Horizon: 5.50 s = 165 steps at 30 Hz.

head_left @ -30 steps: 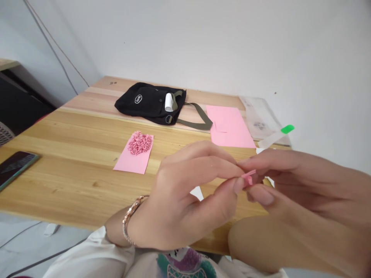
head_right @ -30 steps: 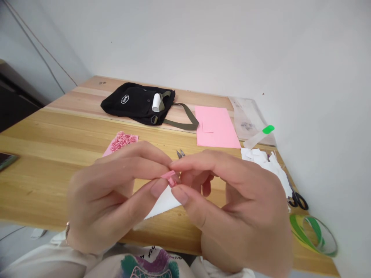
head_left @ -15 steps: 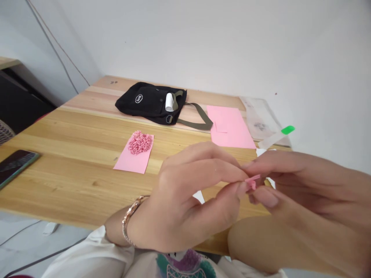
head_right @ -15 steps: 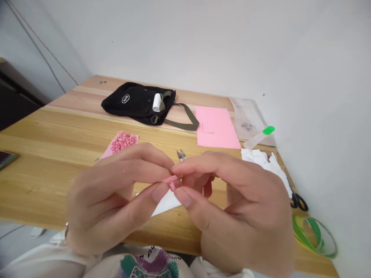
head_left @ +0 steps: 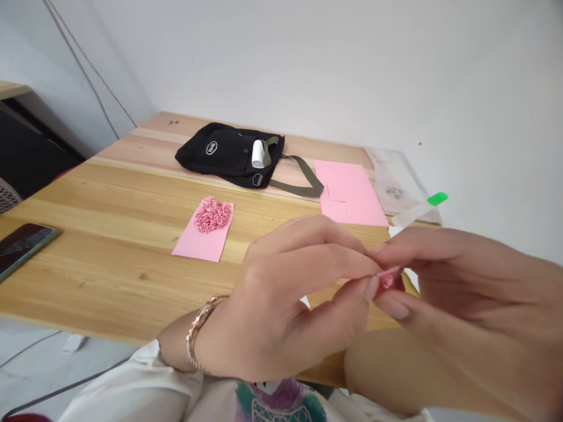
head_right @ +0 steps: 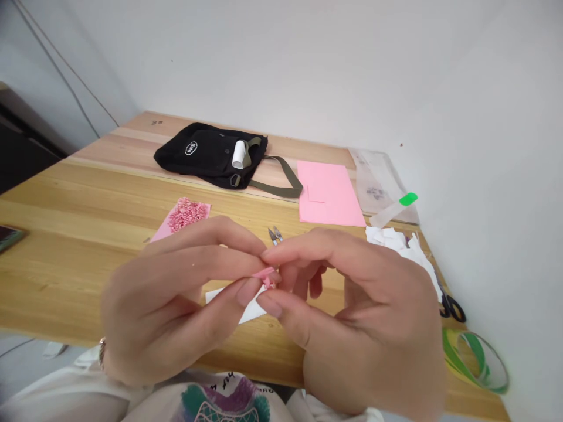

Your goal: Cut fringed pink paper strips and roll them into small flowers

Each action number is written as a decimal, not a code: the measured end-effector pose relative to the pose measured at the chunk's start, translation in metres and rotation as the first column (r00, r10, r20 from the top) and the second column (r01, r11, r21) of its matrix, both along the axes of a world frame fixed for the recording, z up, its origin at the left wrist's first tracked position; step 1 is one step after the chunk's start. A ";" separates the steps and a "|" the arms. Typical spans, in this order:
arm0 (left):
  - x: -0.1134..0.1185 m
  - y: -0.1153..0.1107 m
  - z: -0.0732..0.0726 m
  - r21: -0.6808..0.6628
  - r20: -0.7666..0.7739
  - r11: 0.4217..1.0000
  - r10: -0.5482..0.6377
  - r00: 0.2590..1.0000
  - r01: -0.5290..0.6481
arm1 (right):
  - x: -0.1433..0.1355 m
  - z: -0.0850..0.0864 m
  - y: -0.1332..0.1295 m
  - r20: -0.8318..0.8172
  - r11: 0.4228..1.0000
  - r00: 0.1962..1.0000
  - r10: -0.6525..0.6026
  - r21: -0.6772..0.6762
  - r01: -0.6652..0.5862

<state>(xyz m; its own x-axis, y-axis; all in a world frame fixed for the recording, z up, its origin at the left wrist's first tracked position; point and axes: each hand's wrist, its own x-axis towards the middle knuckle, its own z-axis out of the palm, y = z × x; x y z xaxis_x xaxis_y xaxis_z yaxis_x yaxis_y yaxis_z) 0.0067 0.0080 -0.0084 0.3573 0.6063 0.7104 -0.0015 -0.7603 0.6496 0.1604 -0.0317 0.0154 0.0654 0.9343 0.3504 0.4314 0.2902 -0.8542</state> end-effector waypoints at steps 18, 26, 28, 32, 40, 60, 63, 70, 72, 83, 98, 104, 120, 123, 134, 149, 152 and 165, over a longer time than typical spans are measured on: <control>-0.001 -0.001 0.000 0.028 -0.038 1.000 0.003 0.999 -0.002 | 0.002 -0.008 -0.005 -0.071 0.999 0.997 0.030 -0.007 -0.031; -0.001 -0.001 -0.001 0.011 -0.022 1.000 -0.014 1.000 0.014 | 0.010 -0.007 -0.003 -0.007 0.994 0.994 0.106 0.042 -0.105; -0.001 -0.001 0.000 0.010 -0.033 1.000 -0.013 0.999 0.013 | 0.010 -0.008 -0.003 -0.007 0.993 0.994 0.107 0.041 -0.106; -0.001 -0.001 0.002 0.020 -0.066 1.000 -0.018 0.998 0.020 | 0.008 -0.010 -0.003 -0.025 0.995 0.995 0.097 0.033 -0.096; -0.008 0.000 0.008 0.101 -0.204 0.994 -0.030 0.978 0.051 | 0.010 -0.010 -0.004 -0.081 0.994 0.991 0.110 -0.015 -0.111; -0.006 0.001 0.013 0.133 -0.236 0.991 0.026 0.971 0.005 | 0.017 -0.006 -0.009 0.056 0.993 0.991 0.120 0.011 -0.121; -0.005 0.001 0.013 0.135 -0.228 0.991 0.032 0.973 -0.001 | 0.017 -0.007 -0.009 0.076 0.992 0.990 0.122 0.031 -0.125; -0.003 -0.001 0.015 0.073 -0.250 0.997 0.039 0.967 -0.021 | 0.017 -0.006 -0.008 0.062 0.990 0.989 0.134 0.029 -0.136; -0.003 -0.002 0.015 0.075 -0.255 0.997 0.042 0.966 -0.024 | 0.017 -0.005 -0.007 0.055 0.990 0.989 0.139 0.021 -0.140; -0.006 -0.003 0.013 0.108 -0.274 0.994 0.040 0.961 -0.011 | 0.015 -0.007 -0.005 0.057 0.991 0.990 0.132 0.030 -0.134; -0.006 -0.002 0.012 0.154 -0.288 0.987 0.079 0.954 -0.035 | 0.016 -0.007 -0.003 -0.004 0.990 0.990 0.144 0.002 -0.144; -0.006 -0.002 0.012 0.102 -0.267 0.995 0.009 0.964 0.019 | 0.011 0.002 0.001 -0.069 0.992 0.992 0.110 -0.055 -0.114; -0.004 0.000 0.002 0.079 -0.142 0.996 -0.028 0.989 0.040 | 0.004 0.007 0.003 -0.063 0.992 0.994 0.088 -0.083 -0.093; -0.003 -0.001 0.002 0.079 -0.123 0.996 -0.019 0.992 0.029 | 0.004 0.009 0.003 -0.037 0.994 0.997 0.069 -0.076 -0.072; -0.003 -0.001 0.002 0.041 -0.093 0.998 -0.040 0.995 0.044 | 0.011 0.005 0.001 -0.045 0.977 0.980 0.196 -0.074 -0.199; -0.002 0.006 -0.001 -0.230 0.124 0.950 -0.185 0.975 0.209 | 0.010 0.007 0.002 0.035 0.982 0.982 0.185 -0.053 -0.183; -0.004 0.010 -0.003 -0.366 0.179 0.874 -0.270 0.946 0.319 | 0.010 0.006 0.001 0.030 0.982 0.983 0.181 -0.059 -0.179; 0.000 0.006 -0.001 -0.357 0.209 0.900 -0.185 0.960 0.251 | 0.001 0.003 -0.001 0.028 0.996 0.997 0.077 -0.049 -0.076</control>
<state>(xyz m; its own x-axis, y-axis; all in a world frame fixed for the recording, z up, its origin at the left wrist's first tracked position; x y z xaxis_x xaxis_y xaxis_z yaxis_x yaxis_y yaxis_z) 0.0067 0.0136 -0.0099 0.4088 0.7599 0.5054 -0.2714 -0.4275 0.8623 0.1617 -0.0329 0.0185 -0.0165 0.9520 0.3057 0.4350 0.2821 -0.8551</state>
